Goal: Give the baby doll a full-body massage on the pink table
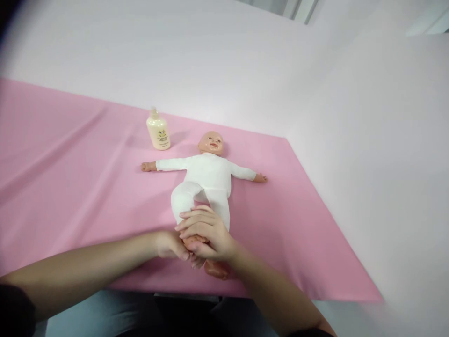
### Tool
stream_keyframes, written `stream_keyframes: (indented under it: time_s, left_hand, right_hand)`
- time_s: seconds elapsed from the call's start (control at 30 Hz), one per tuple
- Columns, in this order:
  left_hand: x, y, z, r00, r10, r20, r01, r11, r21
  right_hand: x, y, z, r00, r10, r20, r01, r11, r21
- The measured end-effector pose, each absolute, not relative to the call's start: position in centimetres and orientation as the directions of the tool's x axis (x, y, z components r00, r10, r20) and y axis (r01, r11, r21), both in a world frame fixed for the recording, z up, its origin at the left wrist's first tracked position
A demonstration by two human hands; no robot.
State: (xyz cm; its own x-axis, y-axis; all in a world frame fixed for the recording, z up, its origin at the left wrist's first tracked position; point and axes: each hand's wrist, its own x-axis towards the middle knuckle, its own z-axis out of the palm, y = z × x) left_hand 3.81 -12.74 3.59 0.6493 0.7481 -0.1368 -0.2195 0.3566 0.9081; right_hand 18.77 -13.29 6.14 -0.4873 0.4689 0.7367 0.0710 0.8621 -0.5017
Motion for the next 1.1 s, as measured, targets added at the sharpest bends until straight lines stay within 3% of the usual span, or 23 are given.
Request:
stream_keyframes:
  time_s: [0.13, 0.23, 0.37, 0.53, 0.73, 0.9, 1.1]
  left_hand:
    - [3.6, -12.6, 2.5, 0.885, 0.457, -0.091, -0.173, 0.504, 0.846]
    - [3.7, -12.4, 1.8, 0.926, 0.378, -0.004, -0.242, 0.602, 0.761]
    - [4.1, -12.6, 1.5, 0.881, 0.467, 0.067, -0.395, 0.653, 0.646]
    - [4.2, -13.2, 1.4, 0.832, 0.555, 0.004, -0.456, 0.679, 0.575]
    - [4.2, -12.7, 0.6, 0.812, 0.583, 0.011, -0.475, 0.650, 0.593]
    - [4.5, -11.9, 0.7, 0.766, 0.641, 0.058, -0.566, 0.628, 0.533]
    - [4.3, -11.9, 2.1, 0.791, 0.605, 0.095, -0.559, 0.651, 0.513]
  right_hand:
    - [18.7, -13.3, 6.4, -0.433, 0.487, 0.759, 0.034, 0.850, -0.526]
    - [18.5, -13.4, 6.4, -0.397, 0.517, 0.758, 0.020, 0.831, -0.556]
    - [18.4, -13.4, 6.3, -0.335, 0.550, 0.765, 0.040, 0.819, -0.572]
    - [18.5, -13.5, 6.3, -0.320, 0.564, 0.762, 0.056, 0.814, -0.579]
    - [18.5, -13.6, 5.8, -0.266, 0.641, 0.720, 0.066, 0.758, -0.649]
    - [18.3, -13.9, 5.3, -0.233, 0.722, 0.652, 0.018, 0.673, -0.739]
    - [18.3, -14.3, 5.4, -0.193, 0.757, 0.624, 0.043, 0.642, -0.765]
